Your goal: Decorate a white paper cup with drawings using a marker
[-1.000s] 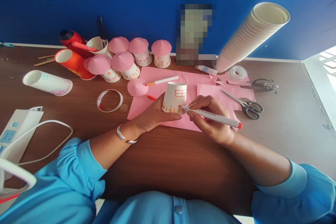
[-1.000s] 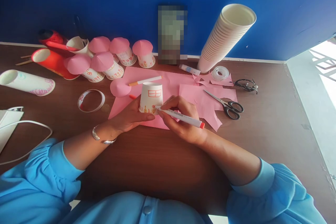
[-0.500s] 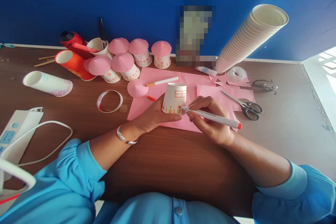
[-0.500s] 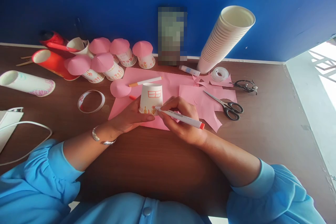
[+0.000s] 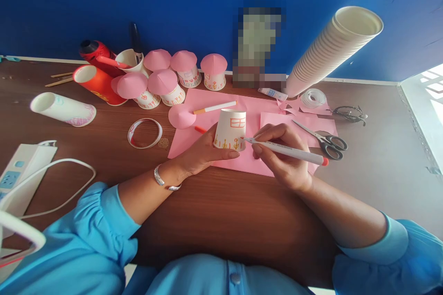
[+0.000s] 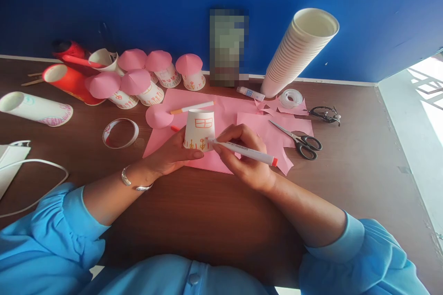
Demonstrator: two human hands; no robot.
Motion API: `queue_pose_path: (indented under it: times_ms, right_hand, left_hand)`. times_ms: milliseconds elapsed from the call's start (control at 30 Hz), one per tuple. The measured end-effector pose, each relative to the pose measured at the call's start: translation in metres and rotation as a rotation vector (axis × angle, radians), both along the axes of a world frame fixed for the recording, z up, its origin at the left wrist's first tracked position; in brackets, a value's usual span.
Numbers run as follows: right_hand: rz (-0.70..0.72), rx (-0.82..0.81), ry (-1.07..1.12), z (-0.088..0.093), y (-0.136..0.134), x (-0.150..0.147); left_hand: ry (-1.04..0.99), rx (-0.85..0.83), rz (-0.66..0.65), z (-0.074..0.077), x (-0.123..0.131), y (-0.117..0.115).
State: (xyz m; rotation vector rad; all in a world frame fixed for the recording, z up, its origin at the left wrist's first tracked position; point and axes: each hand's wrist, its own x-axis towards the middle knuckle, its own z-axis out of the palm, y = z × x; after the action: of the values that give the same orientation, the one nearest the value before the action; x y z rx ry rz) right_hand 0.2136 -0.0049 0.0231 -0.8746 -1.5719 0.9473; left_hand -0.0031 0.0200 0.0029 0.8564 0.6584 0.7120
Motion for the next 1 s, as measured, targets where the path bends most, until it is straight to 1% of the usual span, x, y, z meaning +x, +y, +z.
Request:
queue_pose_path:
  times_ms: [133,433,1000]
  right_hand:
    - [0.009,0.006,-0.01,-0.001,-0.0007,-0.0009]
    - [0.038,0.012,-0.037,0.003,-0.0014,-0.0016]
    - [0.03,0.023,-0.073,0.0041,-0.0016,-0.0022]
  left_hand:
    - [0.002,-0.003,0.001,-0.0005,0.0002,0.0001]
    - [-0.02,0.034,-0.026,-0.0037,0.0009,0.0006]
    - [0.013,0.065,-0.026,-0.0065,0.0005,0.0003]
